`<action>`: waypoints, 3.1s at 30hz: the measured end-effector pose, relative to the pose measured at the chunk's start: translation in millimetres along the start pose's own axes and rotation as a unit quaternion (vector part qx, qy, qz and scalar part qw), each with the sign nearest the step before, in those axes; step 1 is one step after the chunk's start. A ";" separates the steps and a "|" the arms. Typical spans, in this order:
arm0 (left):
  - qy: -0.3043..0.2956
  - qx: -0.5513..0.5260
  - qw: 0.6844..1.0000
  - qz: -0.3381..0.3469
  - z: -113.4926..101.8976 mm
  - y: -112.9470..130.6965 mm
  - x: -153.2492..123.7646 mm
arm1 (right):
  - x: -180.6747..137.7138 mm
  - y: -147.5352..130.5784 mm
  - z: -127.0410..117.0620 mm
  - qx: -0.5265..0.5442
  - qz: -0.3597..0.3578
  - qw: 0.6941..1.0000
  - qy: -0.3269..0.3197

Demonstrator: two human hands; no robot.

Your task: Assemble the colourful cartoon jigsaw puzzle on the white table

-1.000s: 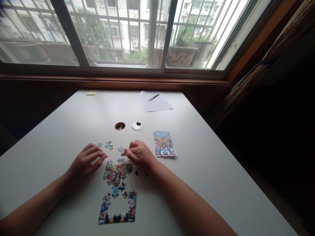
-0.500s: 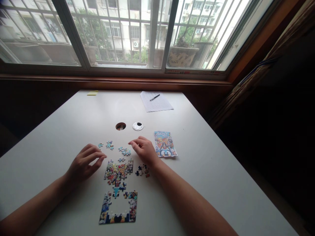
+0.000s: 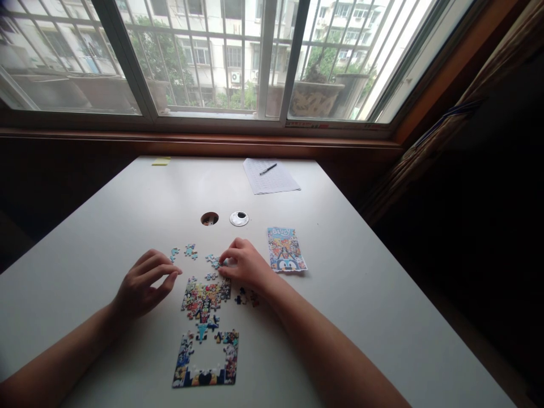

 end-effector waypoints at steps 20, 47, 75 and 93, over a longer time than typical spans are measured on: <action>-0.008 0.006 1.000 -0.011 0.6 -0.9 1.0 | -1.0 12.3 -1.2 0.013 -0.016 0.996 0.089; -0.122 0.124 0.985 -0.026 26.6 -15.5 -9.3 | -7.3 -11.4 16.3 -0.183 -0.057 0.981 -0.024; -0.085 0.060 0.994 0.017 14.0 -9.5 -8.6 | 2.5 -31.0 13.7 -0.170 -0.074 0.983 -0.015; -0.079 0.042 0.996 -0.007 13.5 -12.8 -9.9 | 32.0 -32.0 42.6 -0.155 0.013 0.986 -0.055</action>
Point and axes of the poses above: each hand's wrist, its own x-axis towards the middle knuckle, its own z-axis out of the palm, y = z × x, the point moved 6 cm from there along x, towards the middle knuckle, and after that the axes turned 6 degrees about x, right-handed, at the moved point
